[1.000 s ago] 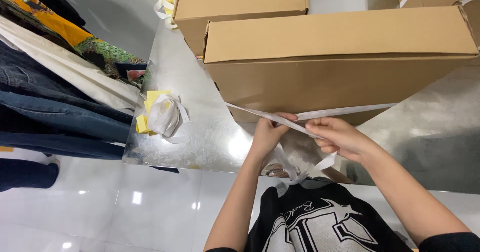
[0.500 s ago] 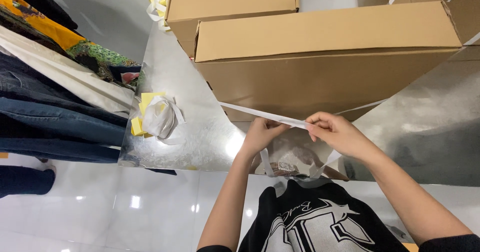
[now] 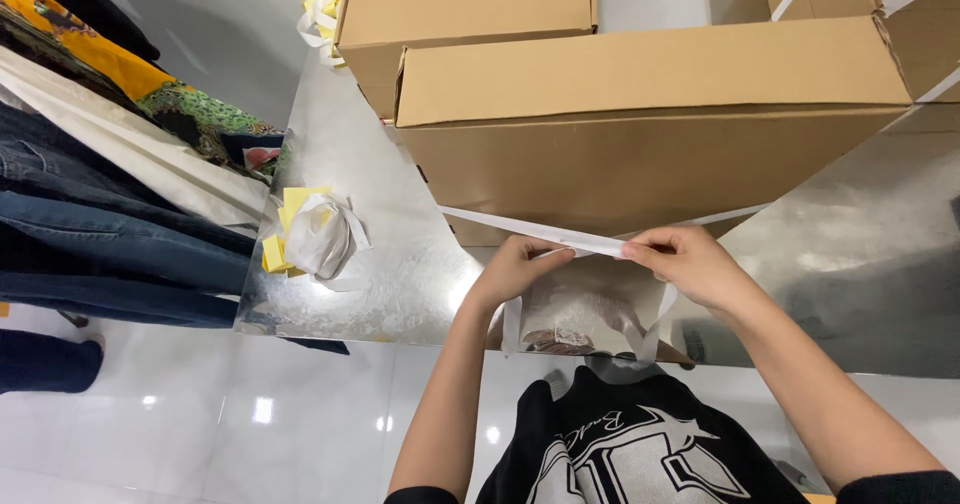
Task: The person wraps two rolled fabric items, one orange and one black-and-white checkered, in clear plastic bags on a metal table. They then place the wrapped items into a cardboard box, close the flaps, and secure the box with a white ribbon.
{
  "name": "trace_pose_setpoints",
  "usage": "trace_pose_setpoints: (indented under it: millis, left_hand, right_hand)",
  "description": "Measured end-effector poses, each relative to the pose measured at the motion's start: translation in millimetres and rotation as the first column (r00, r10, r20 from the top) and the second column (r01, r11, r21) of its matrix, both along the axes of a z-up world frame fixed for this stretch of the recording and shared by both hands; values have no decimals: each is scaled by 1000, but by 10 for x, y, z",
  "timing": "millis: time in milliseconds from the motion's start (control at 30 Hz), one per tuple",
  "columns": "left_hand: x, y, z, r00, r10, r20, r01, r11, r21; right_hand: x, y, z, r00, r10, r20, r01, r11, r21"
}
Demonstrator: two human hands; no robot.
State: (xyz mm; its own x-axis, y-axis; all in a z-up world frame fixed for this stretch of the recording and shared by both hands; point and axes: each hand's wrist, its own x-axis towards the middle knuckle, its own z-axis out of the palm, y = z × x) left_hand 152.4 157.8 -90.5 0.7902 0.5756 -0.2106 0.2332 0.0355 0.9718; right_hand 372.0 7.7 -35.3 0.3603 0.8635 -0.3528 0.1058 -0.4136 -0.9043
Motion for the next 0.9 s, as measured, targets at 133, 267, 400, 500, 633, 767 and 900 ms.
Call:
trace_pose_setpoints:
  millis: [133,267,400,500,633,767,900]
  left_hand:
    - [-86,40,109,1000,-2,19,3,1000,-28]
    - [-172,7,396,999,-34,35,36,997,-67]
    - [-289,15,356,993,-110,45,114,990,-86]
    - [-389,-25,380,984,-176,33,179,973,-146]
    - [-470,-77,790,962,-255,98,268,952,-146]
    - [-363,-17,1282,933,-322,162,333,941,-52]
    - [-56,108,1583,887,-319,333,391,903,-176]
  right_hand:
    - [6,52,-197,982,5,190,6,998,-55]
    - [44,69,-731,944,-81,319,94,995,-24]
    - [-279,108,-463,944,-247,221,239,969,63]
    - [-408,118,-355,934,-356,32,350,928,127]
    - [-327,173,-703,925,-375,-56,379,912,153]
    - [-338,222,-679,920,-368,-133,387,907,168]
    - [-316,258,-713,916,-349,-195,387,899,207]
